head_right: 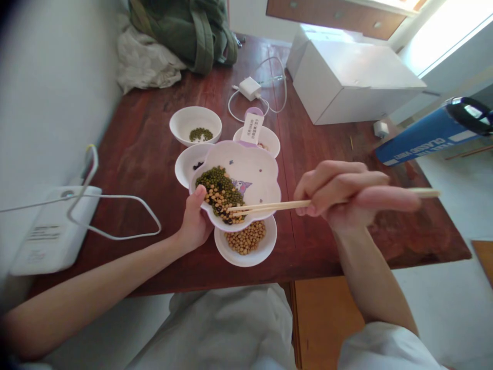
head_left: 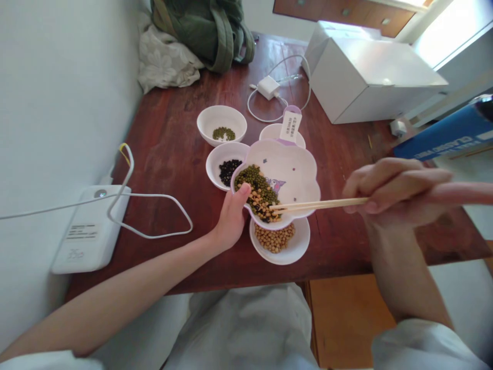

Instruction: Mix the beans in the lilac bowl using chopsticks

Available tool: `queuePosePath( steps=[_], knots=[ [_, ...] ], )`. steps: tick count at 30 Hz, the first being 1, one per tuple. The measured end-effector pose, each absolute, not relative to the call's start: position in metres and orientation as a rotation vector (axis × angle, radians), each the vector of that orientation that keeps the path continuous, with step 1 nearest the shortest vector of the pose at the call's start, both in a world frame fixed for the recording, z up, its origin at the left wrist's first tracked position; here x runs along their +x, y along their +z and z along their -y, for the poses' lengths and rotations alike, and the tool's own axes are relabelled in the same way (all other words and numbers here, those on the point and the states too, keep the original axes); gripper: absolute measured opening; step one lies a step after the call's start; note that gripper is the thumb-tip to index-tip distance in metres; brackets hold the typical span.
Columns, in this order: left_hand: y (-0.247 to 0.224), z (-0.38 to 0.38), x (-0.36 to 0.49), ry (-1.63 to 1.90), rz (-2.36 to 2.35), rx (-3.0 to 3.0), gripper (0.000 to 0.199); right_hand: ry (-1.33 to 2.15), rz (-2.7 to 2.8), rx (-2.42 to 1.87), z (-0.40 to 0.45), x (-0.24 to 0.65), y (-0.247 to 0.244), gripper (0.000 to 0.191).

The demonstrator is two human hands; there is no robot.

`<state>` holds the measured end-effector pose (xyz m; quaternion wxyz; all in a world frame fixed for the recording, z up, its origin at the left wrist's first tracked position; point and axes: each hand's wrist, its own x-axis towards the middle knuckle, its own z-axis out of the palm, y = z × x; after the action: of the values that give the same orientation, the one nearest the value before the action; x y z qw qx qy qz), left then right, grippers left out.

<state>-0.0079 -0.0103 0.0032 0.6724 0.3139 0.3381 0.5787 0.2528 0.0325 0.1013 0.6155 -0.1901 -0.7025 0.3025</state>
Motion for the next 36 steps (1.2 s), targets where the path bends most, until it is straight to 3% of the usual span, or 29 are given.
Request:
queuePosePath(
  steps=[12,19,25,36],
  knots=[
    [0.004,0.008,-0.007,1.281,-0.752,0.689,0.052,0.504,1.846,-0.857,-0.039,0.266,0.057,0.094],
    [-0.002,0.013,-0.007,1.284,-0.786,0.703,0.051,0.412,1.764,-0.884,-0.028,0.252,0.059,0.078],
    [-0.002,0.013,-0.009,1.237,-0.827,0.753,0.057,0.516,1.641,-0.534,-0.026,0.234,0.079,0.062],
    [0.006,0.013,-0.007,1.269,-0.835,0.791,0.054,0.551,1.595,-0.554,-0.025,0.235,0.077,0.059]
  ],
)
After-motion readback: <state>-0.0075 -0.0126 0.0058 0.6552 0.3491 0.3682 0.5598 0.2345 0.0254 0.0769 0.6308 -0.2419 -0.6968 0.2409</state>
